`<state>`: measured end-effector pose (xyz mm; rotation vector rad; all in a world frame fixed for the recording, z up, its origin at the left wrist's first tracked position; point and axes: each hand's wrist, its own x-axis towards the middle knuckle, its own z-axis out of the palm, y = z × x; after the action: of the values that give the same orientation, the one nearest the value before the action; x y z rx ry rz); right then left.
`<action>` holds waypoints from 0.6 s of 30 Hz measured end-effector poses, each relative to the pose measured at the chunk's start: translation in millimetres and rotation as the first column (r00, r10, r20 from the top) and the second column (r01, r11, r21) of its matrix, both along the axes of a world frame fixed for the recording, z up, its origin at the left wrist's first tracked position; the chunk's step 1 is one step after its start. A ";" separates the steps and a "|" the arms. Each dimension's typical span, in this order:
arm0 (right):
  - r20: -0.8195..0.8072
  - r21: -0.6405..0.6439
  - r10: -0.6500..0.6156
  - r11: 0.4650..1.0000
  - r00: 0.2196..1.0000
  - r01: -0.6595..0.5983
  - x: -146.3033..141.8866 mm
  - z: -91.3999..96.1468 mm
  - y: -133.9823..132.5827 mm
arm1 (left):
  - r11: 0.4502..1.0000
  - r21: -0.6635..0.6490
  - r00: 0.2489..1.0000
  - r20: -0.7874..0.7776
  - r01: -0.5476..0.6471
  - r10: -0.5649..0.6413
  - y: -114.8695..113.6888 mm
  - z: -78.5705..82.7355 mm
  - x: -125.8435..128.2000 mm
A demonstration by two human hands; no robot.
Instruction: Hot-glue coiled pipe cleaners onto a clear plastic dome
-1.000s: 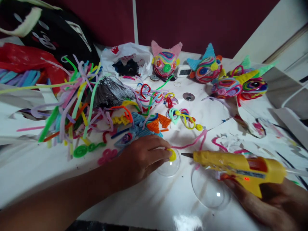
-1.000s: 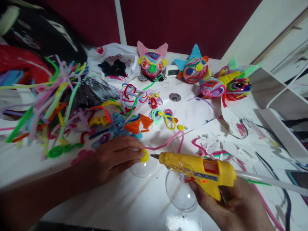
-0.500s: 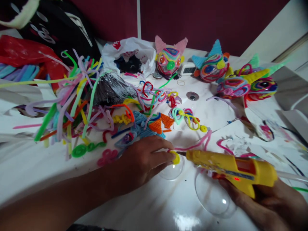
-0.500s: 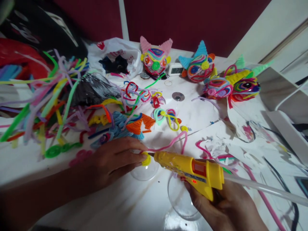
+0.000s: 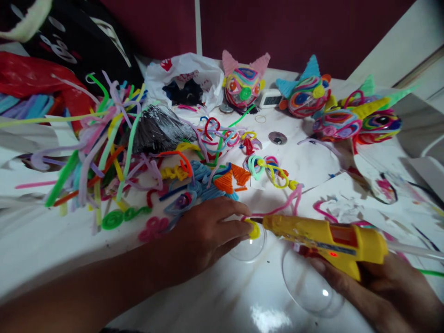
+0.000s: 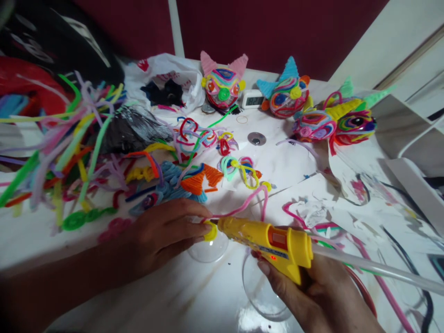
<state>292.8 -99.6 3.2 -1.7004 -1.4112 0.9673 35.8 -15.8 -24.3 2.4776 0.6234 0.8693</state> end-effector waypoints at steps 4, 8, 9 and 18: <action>-0.202 -0.101 0.017 0.994 0.979 -0.038 0.1 -1.2 0.0 | 1.000 0.016 1.000 0.010 -0.015 0.015 0.1 -1.4 0.3; -0.267 -0.160 -0.054 0.987 0.962 0.011 0.2 -1.9 0.8 | 1.000 0.010 1.000 0.006 -0.018 0.018 -0.4 -1.7 0.2; -0.282 -0.166 -0.065 0.986 0.957 0.018 0.6 -2.3 0.5 | 1.000 0.009 1.000 0.008 -0.021 0.021 -0.6 -1.6 0.2; -0.027 -0.133 0.134 0.982 0.991 -0.136 10.8 -7.4 -6.3 | 0.999 0.035 0.999 0.008 -0.033 0.033 -0.3 -2.0 1.0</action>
<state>303.6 -105.9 -4.2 -1.7053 -1.4946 1.1732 36.8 -16.1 -26.2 2.5011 0.6534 0.9089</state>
